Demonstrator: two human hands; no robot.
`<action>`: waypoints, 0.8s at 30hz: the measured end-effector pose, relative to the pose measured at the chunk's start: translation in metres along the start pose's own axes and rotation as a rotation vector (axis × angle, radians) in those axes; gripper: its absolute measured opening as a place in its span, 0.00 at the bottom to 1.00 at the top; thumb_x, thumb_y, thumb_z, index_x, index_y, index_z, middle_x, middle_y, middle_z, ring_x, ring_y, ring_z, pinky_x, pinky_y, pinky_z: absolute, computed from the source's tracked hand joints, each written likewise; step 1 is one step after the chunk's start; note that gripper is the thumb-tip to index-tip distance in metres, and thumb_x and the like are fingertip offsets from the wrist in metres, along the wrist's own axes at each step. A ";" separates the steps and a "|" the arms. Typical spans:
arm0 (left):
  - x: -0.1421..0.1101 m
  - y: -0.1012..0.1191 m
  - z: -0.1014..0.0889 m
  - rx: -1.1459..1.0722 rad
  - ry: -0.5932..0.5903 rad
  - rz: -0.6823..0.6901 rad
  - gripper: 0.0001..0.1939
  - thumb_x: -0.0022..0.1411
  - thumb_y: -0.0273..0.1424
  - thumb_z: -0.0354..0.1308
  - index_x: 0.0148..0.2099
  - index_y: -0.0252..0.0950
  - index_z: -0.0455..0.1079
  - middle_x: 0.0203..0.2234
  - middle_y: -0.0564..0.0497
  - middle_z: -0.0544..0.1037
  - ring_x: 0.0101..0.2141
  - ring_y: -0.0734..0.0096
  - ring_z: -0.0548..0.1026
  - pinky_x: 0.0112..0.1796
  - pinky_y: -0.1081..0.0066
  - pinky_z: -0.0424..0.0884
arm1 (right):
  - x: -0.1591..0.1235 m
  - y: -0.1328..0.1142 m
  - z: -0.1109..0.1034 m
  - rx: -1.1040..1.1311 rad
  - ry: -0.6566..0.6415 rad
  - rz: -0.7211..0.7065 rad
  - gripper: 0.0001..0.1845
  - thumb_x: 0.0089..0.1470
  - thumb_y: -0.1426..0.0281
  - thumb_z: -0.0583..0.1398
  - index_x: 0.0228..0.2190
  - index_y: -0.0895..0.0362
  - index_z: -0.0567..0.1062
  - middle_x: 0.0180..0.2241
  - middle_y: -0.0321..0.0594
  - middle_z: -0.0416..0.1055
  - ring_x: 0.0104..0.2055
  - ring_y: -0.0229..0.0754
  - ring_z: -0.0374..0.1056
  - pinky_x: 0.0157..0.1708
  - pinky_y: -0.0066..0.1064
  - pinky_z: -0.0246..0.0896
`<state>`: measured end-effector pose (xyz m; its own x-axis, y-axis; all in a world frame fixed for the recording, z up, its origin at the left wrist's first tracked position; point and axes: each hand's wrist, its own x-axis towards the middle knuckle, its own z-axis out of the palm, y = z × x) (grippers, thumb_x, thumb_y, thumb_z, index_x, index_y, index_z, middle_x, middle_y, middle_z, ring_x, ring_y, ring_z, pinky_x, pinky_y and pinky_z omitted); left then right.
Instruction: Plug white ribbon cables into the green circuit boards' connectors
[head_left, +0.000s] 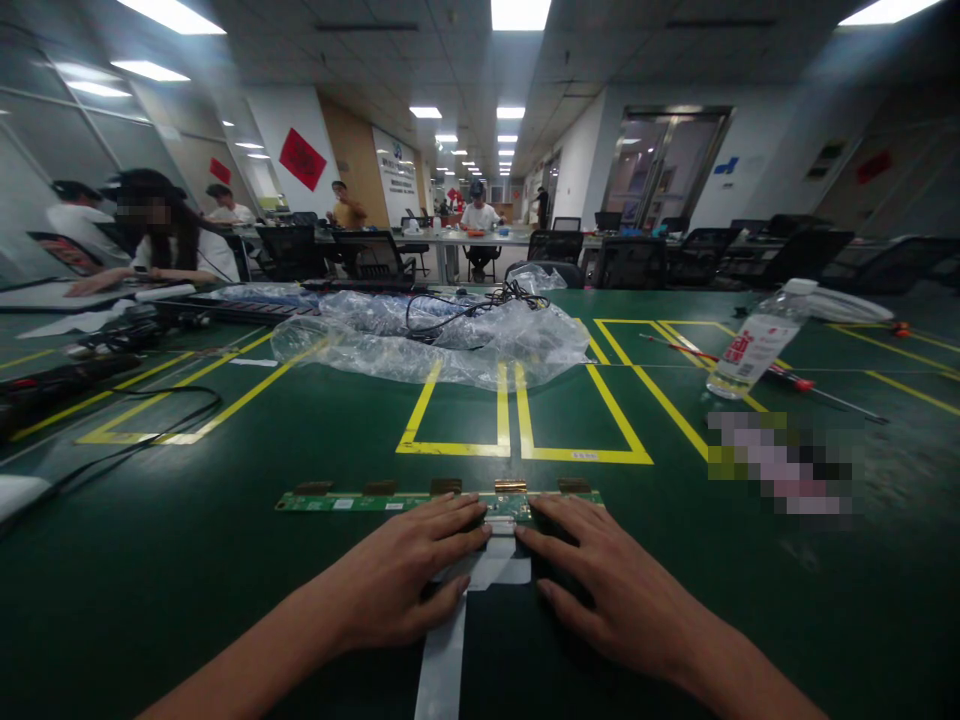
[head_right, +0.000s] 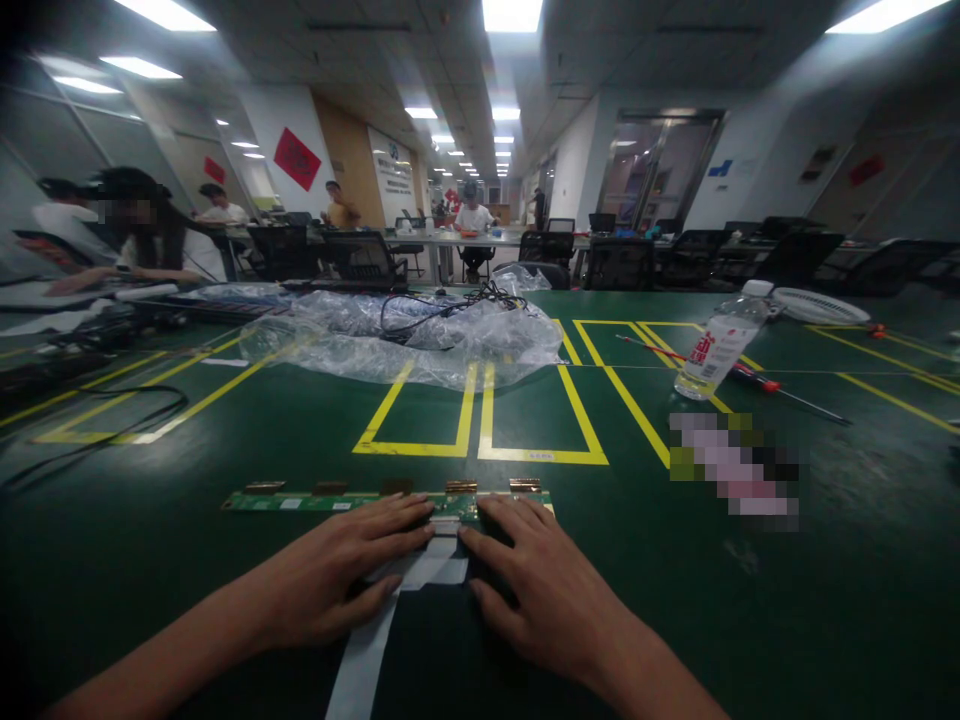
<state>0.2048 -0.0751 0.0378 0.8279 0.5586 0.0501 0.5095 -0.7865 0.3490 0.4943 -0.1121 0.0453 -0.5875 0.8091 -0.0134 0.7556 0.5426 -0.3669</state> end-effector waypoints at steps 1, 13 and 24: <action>0.000 0.000 0.000 0.008 -0.003 0.000 0.32 0.67 0.30 0.55 0.71 0.43 0.55 0.68 0.48 0.56 0.67 0.53 0.55 0.64 0.48 0.54 | 0.000 -0.001 0.000 0.000 0.000 -0.003 0.29 0.63 0.60 0.57 0.64 0.42 0.62 0.69 0.40 0.52 0.68 0.55 0.49 0.65 0.55 0.44; 0.002 -0.002 -0.002 0.007 0.035 0.034 0.33 0.64 0.29 0.55 0.70 0.44 0.56 0.67 0.47 0.59 0.65 0.52 0.60 0.63 0.49 0.58 | -0.003 -0.003 -0.001 0.016 -0.024 0.007 0.30 0.63 0.60 0.57 0.65 0.41 0.60 0.69 0.41 0.50 0.70 0.55 0.46 0.66 0.57 0.42; -0.001 -0.005 -0.002 -0.010 0.009 0.048 0.32 0.65 0.29 0.55 0.70 0.43 0.57 0.67 0.47 0.59 0.66 0.52 0.58 0.64 0.49 0.56 | -0.001 -0.003 -0.001 0.007 -0.011 0.003 0.30 0.63 0.60 0.57 0.64 0.43 0.61 0.69 0.41 0.51 0.69 0.55 0.48 0.66 0.55 0.44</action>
<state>0.2008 -0.0712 0.0384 0.8492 0.5226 0.0756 0.4669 -0.8099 0.3551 0.4933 -0.1145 0.0472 -0.5883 0.8083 -0.0245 0.7555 0.5386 -0.3730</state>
